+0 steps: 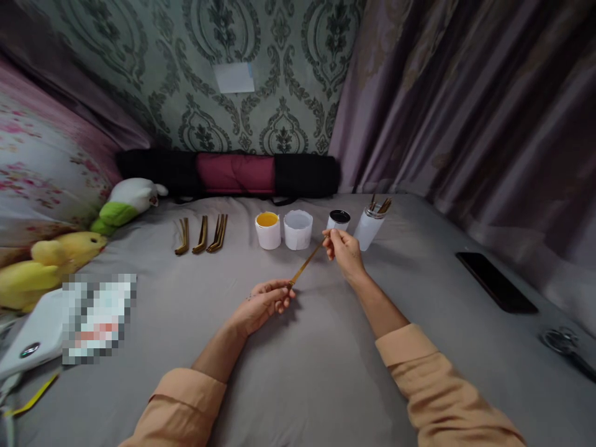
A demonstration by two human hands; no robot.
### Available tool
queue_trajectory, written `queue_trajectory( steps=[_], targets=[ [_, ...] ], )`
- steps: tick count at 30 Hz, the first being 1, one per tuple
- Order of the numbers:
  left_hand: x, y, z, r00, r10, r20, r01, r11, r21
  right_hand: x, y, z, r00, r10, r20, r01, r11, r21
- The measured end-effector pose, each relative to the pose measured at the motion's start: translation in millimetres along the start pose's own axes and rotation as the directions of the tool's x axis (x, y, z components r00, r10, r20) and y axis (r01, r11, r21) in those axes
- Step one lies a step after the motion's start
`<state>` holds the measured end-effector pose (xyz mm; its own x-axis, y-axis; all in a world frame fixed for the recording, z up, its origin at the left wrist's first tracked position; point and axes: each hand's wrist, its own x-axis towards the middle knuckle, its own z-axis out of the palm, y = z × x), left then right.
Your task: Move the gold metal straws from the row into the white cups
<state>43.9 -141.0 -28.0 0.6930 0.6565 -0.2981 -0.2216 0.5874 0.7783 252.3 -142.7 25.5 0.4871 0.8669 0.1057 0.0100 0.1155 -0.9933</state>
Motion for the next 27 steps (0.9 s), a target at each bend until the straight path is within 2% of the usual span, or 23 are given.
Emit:
queue_trajectory(
  steps=[27],
  targets=[
    [-1,0,-1.9,1.000,0.007,-0.006,-0.007,0.999,-0.047,5,-16,-7,0.999,-0.018,0.032,0.022,0.990,-0.139]
  ],
)
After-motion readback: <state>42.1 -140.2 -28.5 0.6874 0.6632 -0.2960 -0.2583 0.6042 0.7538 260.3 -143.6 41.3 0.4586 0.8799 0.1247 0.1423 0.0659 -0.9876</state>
